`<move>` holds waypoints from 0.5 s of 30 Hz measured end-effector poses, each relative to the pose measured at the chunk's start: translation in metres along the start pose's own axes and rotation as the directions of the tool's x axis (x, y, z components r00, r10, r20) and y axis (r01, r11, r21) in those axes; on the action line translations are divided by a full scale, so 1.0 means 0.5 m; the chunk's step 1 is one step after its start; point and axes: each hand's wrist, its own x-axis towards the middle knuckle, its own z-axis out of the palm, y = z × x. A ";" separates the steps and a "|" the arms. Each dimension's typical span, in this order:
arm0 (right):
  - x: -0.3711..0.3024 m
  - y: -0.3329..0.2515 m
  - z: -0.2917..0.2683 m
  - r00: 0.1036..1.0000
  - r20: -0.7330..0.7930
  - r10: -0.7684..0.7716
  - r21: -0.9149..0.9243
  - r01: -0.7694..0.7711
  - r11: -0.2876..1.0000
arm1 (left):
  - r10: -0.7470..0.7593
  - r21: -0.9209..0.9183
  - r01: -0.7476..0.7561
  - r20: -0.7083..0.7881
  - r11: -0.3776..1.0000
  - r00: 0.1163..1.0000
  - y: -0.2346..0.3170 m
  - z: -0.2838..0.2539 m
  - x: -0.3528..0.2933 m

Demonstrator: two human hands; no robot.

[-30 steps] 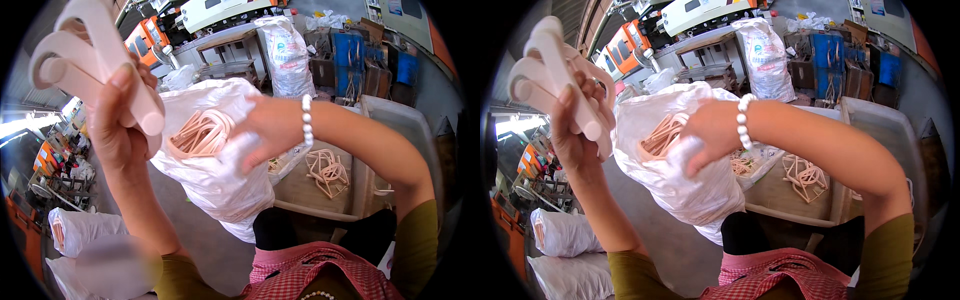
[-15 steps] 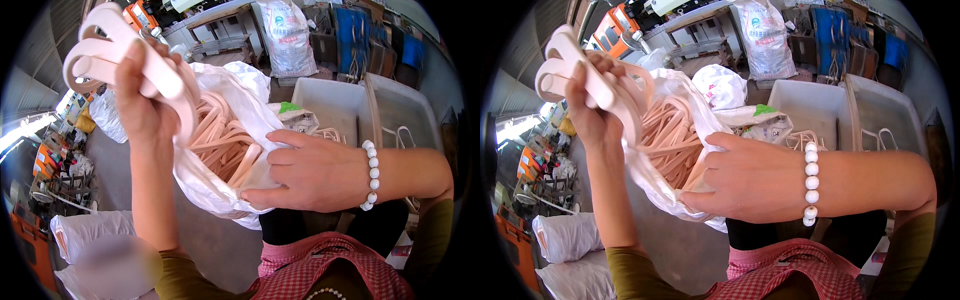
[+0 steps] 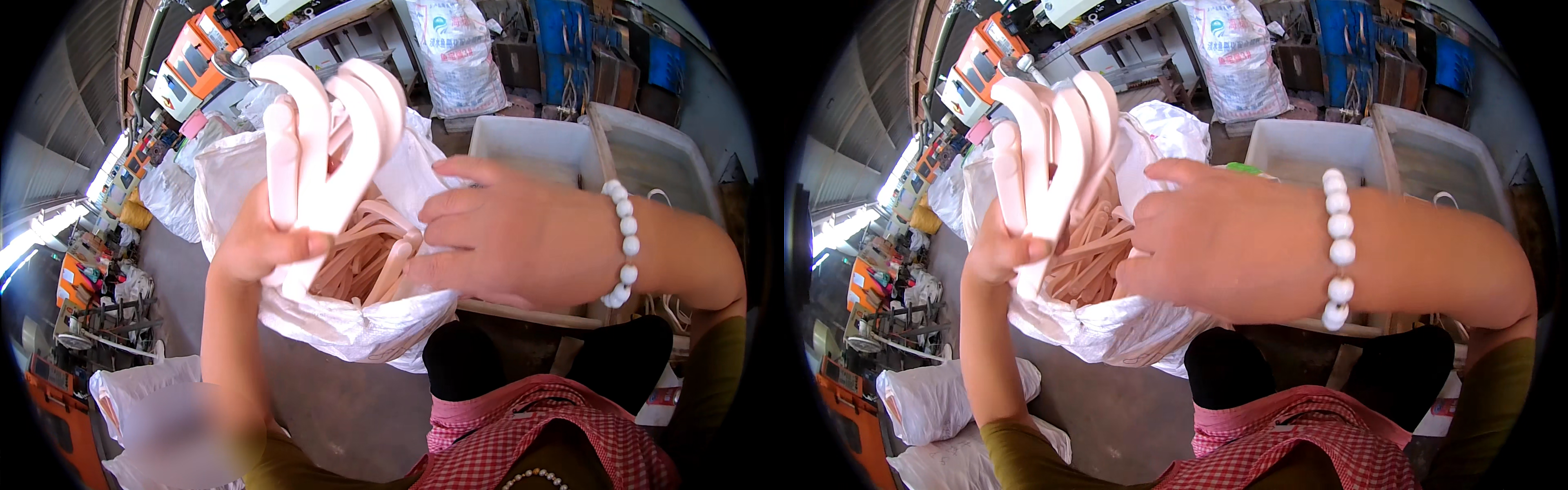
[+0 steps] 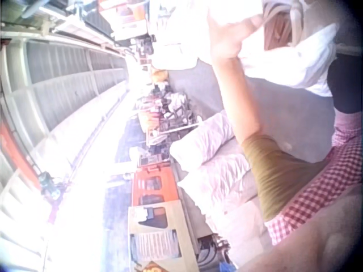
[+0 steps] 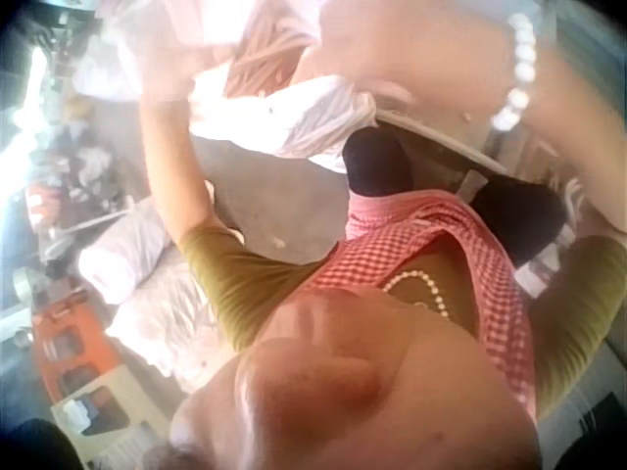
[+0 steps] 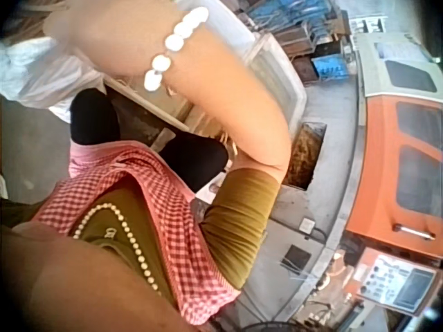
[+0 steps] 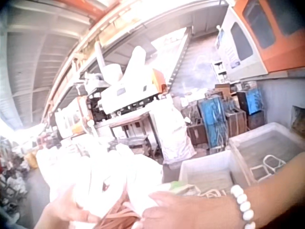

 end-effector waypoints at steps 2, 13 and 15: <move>-0.004 0.022 0.003 1.000 -0.021 -0.004 -0.008 0.004 1.000 | -0.023 0.111 0.016 0.067 0.994 0.998 0.019 0.015 -0.013; -0.003 0.089 -0.049 0.998 -0.069 -0.003 -0.210 -0.012 0.978 | -0.373 0.534 0.145 0.347 0.833 0.861 -0.002 0.100 -0.018; 0.008 0.086 -0.046 0.991 -0.128 -0.036 -0.228 0.006 0.974 | -0.333 0.655 -0.017 0.406 0.755 0.851 0.015 0.095 -0.014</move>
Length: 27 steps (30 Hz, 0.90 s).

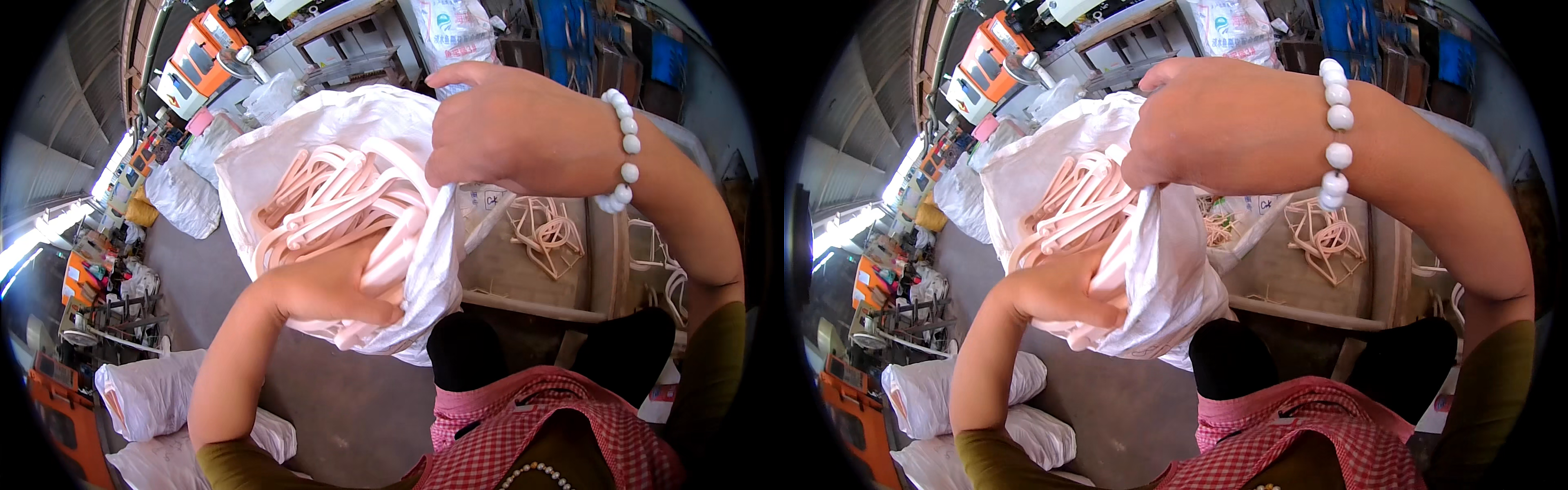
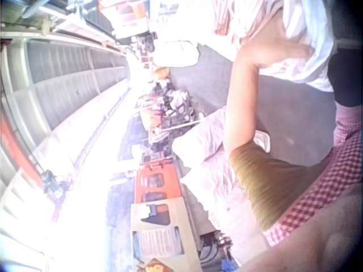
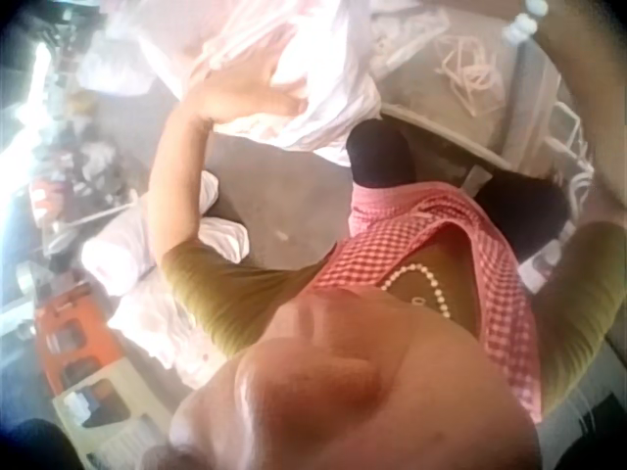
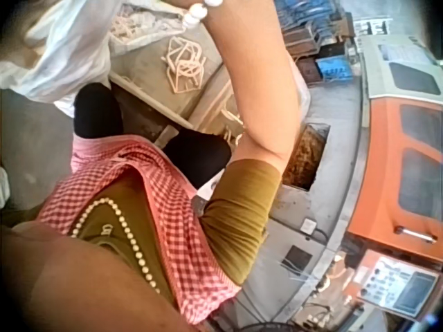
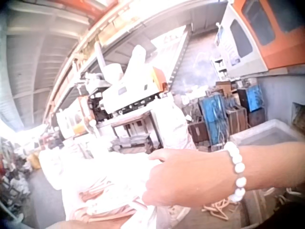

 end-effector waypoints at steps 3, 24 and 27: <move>0.001 0.006 -0.003 0.999 0.026 0.026 0.121 -0.029 0.992 | -0.080 -0.162 0.065 -0.083 0.985 0.993 0.001 -0.023 0.002; 0.030 -0.118 -0.033 0.964 -0.101 0.246 0.736 -0.094 0.670 | -0.012 -0.155 0.042 0.191 0.987 0.981 -0.002 0.046 -0.018; 0.020 -0.117 -0.035 0.983 -0.094 0.161 0.671 -0.057 0.739 | -0.051 0.135 0.044 0.043 0.990 0.998 0.050 0.044 -0.027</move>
